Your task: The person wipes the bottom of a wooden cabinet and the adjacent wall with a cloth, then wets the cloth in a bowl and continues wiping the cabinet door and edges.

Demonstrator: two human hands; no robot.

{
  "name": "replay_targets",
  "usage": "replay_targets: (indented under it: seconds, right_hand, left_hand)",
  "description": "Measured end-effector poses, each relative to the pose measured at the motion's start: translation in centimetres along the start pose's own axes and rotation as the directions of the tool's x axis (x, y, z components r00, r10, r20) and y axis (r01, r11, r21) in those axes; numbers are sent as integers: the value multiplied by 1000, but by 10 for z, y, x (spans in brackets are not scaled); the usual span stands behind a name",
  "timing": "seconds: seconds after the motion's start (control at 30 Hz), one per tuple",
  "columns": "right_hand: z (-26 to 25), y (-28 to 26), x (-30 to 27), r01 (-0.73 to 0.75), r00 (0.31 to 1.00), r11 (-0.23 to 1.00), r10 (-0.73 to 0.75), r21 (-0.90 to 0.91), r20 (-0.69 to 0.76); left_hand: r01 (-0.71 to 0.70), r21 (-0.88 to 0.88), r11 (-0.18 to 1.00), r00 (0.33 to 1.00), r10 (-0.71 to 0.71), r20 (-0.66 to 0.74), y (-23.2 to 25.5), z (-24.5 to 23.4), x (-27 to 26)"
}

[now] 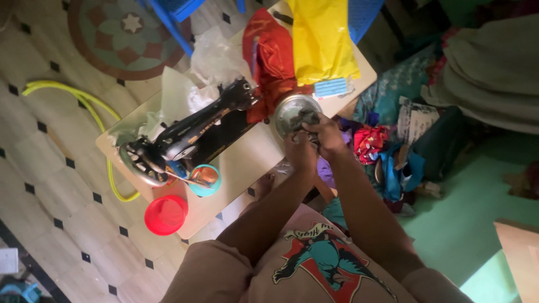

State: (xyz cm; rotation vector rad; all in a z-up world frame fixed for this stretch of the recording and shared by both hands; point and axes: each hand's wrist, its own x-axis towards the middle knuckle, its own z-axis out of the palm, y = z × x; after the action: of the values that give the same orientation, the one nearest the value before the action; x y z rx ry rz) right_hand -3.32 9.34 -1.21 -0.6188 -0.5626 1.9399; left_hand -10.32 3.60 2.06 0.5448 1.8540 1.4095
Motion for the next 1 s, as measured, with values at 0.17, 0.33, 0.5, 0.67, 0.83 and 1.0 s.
replay_targets:
  seconds: [0.17,0.33,0.5,0.67,0.83,1.0]
  right_hand:
    - [5,-14,-11,-31,997,989,20,142,75]
    - [1,2,-5,-110,990,991,103,73,96]
    - [-2,-12,-35,61,986,888,17,-456,165]
    - [-17,-74,-132,210,978,936,-205,-283,48]
    - [-51,-105,-230,450,875,889,-420,87,-241]
    - [-108,-113,-348,661,683,740,-524,126,-509]
  left_hand:
    - [-253,-74,965,965,257,47,7,-3,-17]
    - [-454,130,882,890,439,125,-8,-10,-10]
    - [-54,-221,974,971,103,217,-2,-1,-47]
    - [-154,-239,959,898,237,371,1,19,-124]
    - [-237,-133,962,680,262,684,5,53,-198]
    - [-264,-81,961,371,179,911,-28,86,-295]
